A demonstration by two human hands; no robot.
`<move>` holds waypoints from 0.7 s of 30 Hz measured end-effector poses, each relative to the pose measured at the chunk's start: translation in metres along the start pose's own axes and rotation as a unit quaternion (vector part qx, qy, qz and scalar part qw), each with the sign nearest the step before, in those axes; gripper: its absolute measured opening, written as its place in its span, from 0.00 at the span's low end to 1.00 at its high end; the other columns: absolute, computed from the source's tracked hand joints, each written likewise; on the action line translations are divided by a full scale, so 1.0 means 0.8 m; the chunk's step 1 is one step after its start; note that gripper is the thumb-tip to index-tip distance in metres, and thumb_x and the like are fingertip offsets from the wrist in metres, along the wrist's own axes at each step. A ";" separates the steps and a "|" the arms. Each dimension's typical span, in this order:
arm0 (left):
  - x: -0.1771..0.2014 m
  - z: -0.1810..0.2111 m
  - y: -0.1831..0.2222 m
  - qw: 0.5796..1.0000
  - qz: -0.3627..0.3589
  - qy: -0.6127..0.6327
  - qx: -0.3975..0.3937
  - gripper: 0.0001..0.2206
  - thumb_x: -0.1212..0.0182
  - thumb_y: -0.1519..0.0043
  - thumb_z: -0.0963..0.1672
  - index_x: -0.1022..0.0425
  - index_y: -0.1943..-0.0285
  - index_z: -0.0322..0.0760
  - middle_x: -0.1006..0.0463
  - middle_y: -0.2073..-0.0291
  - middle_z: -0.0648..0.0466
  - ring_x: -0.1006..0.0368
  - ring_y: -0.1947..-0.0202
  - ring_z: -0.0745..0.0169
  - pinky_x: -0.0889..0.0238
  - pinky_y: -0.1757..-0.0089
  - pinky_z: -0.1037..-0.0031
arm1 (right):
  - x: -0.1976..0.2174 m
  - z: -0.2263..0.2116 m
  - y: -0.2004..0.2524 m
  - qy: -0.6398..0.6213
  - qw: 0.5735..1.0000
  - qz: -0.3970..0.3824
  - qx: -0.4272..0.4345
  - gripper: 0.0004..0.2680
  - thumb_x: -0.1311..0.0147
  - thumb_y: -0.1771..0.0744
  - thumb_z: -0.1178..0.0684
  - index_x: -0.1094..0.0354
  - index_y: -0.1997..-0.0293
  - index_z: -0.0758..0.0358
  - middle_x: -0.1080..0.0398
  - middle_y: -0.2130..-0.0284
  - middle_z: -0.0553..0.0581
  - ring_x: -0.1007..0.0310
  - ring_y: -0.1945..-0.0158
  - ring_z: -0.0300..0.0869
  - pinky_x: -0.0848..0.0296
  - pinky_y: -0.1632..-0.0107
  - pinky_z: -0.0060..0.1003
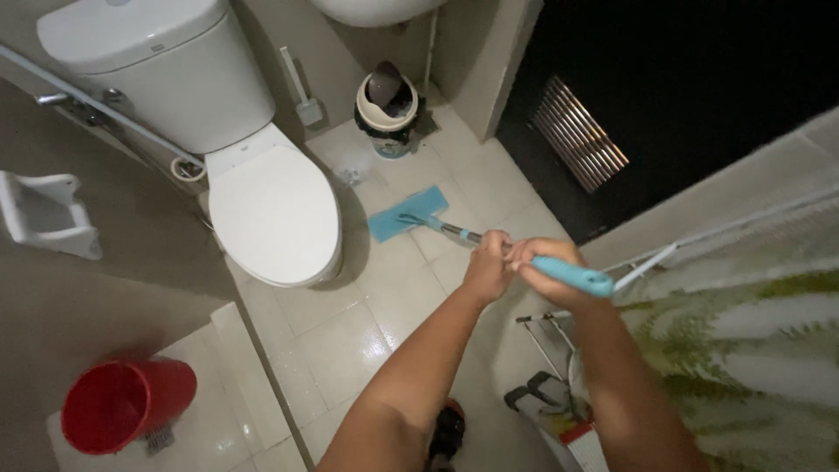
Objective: Mop the bathroom floor.
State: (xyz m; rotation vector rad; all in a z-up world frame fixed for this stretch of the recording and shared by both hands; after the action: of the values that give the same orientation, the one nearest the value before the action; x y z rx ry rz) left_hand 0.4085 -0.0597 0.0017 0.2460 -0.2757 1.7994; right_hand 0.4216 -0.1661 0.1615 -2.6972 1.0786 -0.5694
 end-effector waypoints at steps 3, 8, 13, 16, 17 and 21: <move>-0.019 0.050 0.013 0.996 -0.011 -0.080 -0.041 0.21 0.31 0.43 0.44 0.36 0.45 0.42 0.27 0.50 0.49 0.27 0.50 0.48 0.43 0.50 0.51 | 0.029 -0.016 0.023 0.013 0.999 0.006 -0.042 0.03 0.48 0.36 0.65 0.35 0.70 0.67 0.24 0.64 0.57 0.24 0.57 0.40 0.26 0.50 0.35; -0.077 0.069 0.037 0.997 -0.022 -0.026 -0.063 0.19 0.34 0.41 0.44 0.37 0.44 0.42 0.28 0.50 0.49 0.27 0.50 0.48 0.41 0.49 0.55 | 0.062 -0.011 0.081 0.042 0.997 0.019 -0.062 0.02 0.47 0.35 0.65 0.34 0.67 0.67 0.25 0.63 0.57 0.25 0.56 0.41 0.26 0.51 0.36; -0.122 0.061 0.032 0.996 -0.066 -0.037 -0.043 0.18 0.34 0.40 0.43 0.38 0.45 0.43 0.29 0.48 0.47 0.29 0.48 0.45 0.50 0.45 0.44 | 0.084 0.013 0.120 0.062 0.993 0.086 -0.060 0.04 0.45 0.34 0.64 0.32 0.69 0.68 0.23 0.62 0.59 0.23 0.54 0.42 0.25 0.49 0.36; -0.144 0.017 0.020 0.996 -0.087 -0.034 -0.001 0.18 0.35 0.40 0.44 0.39 0.46 0.45 0.30 0.46 0.48 0.29 0.45 0.46 0.52 0.43 0.39 | 0.093 0.032 0.120 -0.009 0.991 0.124 -0.048 0.02 0.46 0.34 0.65 0.34 0.66 0.68 0.25 0.61 0.59 0.24 0.52 0.41 0.25 0.44 0.36; -0.141 0.009 0.011 0.996 -0.080 -0.024 -0.024 0.19 0.36 0.40 0.45 0.40 0.43 0.47 0.30 0.45 0.49 0.29 0.45 0.46 0.46 0.43 0.41 | 0.092 0.046 0.112 -0.006 0.993 0.104 -0.046 0.03 0.46 0.34 0.65 0.34 0.67 0.68 0.24 0.61 0.60 0.24 0.52 0.41 0.25 0.45 0.36; -0.104 -0.018 -0.029 0.992 -0.098 -0.068 0.026 0.22 0.33 0.40 0.49 0.41 0.42 0.49 0.32 0.43 0.51 0.32 0.42 0.45 0.51 0.42 0.36 | 0.061 0.073 0.064 0.054 0.993 0.066 -0.082 0.01 0.45 0.37 0.64 0.30 0.68 0.67 0.22 0.63 0.60 0.22 0.59 0.41 0.23 0.52 0.38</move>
State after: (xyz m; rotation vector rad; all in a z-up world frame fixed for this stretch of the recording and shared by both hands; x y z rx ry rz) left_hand 0.4508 -0.1260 -0.0365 0.4200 -0.2918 1.5988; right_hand 0.4464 -0.2353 0.1064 -2.7308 1.3768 -0.6372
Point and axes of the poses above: each hand's wrist, its own y-axis away from the middle knuckle, its own x-axis out of the back of the hand, z = x × y, the point moved 6 cm from there along -y, towards the middle knuckle
